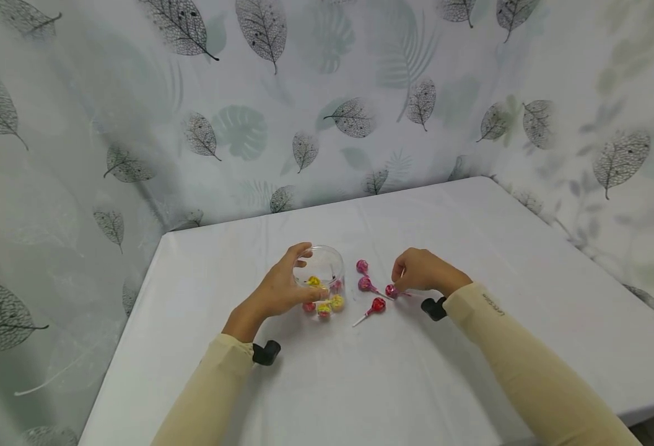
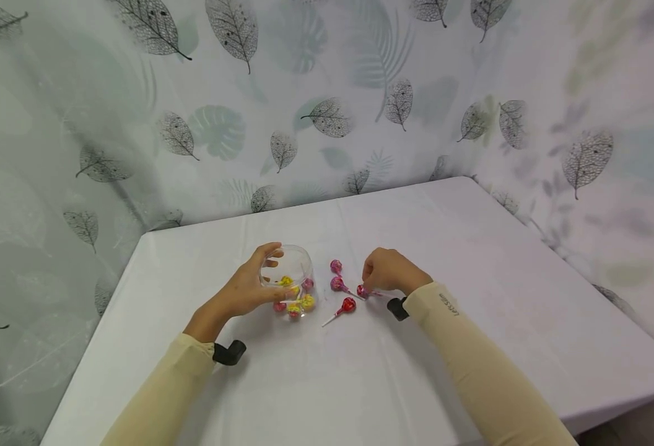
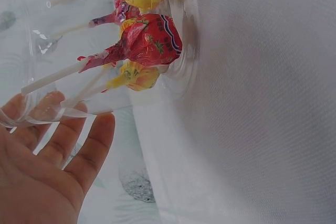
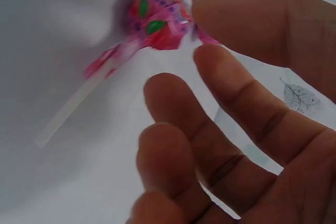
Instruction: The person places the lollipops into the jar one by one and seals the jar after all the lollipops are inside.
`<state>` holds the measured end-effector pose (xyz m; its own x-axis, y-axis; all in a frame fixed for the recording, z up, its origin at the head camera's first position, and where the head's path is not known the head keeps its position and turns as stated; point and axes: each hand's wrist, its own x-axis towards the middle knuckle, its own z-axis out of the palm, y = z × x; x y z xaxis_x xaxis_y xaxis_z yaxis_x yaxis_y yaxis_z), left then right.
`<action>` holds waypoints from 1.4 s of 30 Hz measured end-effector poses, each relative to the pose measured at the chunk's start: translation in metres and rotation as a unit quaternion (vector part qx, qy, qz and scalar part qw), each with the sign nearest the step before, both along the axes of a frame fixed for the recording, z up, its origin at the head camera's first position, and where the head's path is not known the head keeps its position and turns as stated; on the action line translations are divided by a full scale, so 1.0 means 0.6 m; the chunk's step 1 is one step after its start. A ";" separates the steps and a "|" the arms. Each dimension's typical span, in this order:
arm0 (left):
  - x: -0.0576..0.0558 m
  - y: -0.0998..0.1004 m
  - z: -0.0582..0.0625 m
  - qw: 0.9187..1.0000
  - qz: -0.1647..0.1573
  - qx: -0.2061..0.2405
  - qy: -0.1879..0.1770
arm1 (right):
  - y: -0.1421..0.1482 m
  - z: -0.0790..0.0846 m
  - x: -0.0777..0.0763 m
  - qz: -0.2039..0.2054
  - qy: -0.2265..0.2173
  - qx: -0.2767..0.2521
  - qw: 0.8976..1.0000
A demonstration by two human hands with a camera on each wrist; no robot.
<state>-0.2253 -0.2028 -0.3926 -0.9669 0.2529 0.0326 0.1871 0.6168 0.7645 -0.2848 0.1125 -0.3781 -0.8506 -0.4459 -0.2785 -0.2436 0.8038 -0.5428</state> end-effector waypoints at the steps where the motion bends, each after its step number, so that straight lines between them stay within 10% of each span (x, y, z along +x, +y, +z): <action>1: 0.000 0.000 0.000 1.000 0.001 0.001 0.000 | 0.001 -0.003 0.001 -0.002 -0.007 0.011 1.000; 18: 0.004 0.003 -0.001 1.000 0.006 -0.002 -0.006 | 0.013 -0.039 -0.005 -0.015 0.009 0.053 0.998; 42: 0.004 0.004 0.001 1.000 0.010 -0.002 -0.010 | 0.004 0.002 -0.004 -0.063 0.121 -0.072 0.988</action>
<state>-0.2229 -0.2004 -0.3922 -0.9721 0.2344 0.0129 0.1604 0.6229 0.7657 -0.2871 0.1150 -0.3767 -0.9358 -0.3525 -0.0016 -0.2834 0.7550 -0.5914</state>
